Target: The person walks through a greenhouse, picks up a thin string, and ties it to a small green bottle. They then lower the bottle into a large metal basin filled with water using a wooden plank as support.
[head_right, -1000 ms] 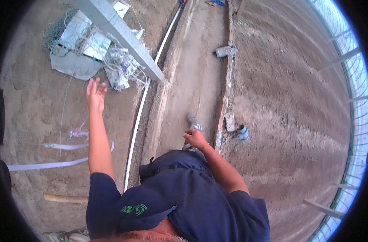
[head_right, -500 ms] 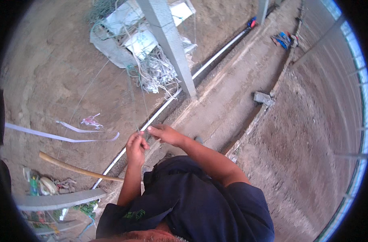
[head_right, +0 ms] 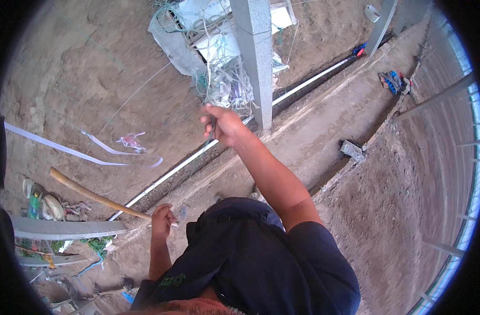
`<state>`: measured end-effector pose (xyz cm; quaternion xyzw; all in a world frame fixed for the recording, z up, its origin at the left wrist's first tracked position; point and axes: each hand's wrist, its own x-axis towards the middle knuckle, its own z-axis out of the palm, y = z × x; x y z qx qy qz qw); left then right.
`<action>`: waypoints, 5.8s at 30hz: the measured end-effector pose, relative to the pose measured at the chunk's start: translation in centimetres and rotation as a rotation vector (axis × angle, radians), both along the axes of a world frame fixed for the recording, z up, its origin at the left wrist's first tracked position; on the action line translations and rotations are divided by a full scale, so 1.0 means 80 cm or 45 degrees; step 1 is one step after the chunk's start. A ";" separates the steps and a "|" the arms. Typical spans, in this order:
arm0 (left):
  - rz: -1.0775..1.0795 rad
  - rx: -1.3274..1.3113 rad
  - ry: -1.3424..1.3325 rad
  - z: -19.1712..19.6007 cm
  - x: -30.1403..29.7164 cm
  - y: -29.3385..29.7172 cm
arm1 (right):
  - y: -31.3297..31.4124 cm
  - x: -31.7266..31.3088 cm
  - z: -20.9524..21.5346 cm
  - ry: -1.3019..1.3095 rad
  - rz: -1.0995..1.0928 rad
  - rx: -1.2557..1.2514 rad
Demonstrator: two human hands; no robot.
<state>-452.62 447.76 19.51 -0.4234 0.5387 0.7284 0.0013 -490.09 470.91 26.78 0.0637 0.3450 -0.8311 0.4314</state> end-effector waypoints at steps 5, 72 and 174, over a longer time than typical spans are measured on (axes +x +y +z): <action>0.217 0.119 0.131 0.026 0.019 -0.027 | -0.024 -0.038 0.007 0.016 -0.067 0.119; -0.066 -0.484 0.548 0.072 -0.246 0.012 | -0.198 -0.493 0.148 1.128 -0.277 1.092; 0.580 -0.600 1.007 0.266 -0.629 -0.335 | 0.905 -0.059 -0.125 -0.110 -1.060 3.340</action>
